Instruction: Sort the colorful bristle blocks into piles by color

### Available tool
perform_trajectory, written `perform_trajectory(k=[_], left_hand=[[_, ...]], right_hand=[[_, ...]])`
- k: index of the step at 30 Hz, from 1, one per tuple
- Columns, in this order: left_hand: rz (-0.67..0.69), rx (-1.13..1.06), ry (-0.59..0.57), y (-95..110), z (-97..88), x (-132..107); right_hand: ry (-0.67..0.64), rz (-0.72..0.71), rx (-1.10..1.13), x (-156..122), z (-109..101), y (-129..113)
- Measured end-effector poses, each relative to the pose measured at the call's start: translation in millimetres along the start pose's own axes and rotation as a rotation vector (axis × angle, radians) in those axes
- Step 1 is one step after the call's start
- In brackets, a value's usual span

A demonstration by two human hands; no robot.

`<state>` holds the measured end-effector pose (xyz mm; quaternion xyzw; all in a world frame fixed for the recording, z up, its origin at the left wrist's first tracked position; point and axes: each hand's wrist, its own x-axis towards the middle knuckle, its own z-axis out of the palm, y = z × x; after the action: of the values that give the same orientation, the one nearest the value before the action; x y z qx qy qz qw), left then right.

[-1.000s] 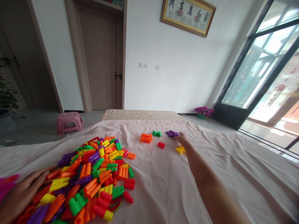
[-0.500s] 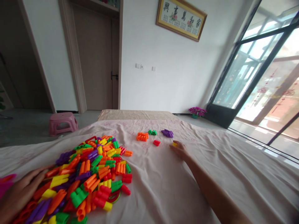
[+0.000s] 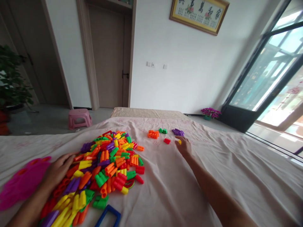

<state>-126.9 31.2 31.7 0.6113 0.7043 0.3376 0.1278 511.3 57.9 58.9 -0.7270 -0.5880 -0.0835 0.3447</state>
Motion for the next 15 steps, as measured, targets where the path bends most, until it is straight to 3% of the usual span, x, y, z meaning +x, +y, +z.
perform_trajectory(k=[5,9,12,15], left_hand=[[-0.064,-0.103,-0.082,3,-2.2,-2],[-0.069,-0.119,-0.089,2,-2.0,-1],[-0.064,-0.106,-0.075,2,-2.1,-1],[-0.061,-0.113,-0.079,4,-2.5,-2]], right_hand=[[-0.21,-0.353,0.357,-42,6,-90],[-0.376,-0.532,0.435,-81,10,-160],[-0.449,-0.65,0.36,-96,13,-193],[-0.49,-0.705,0.303,-100,19,-207]])
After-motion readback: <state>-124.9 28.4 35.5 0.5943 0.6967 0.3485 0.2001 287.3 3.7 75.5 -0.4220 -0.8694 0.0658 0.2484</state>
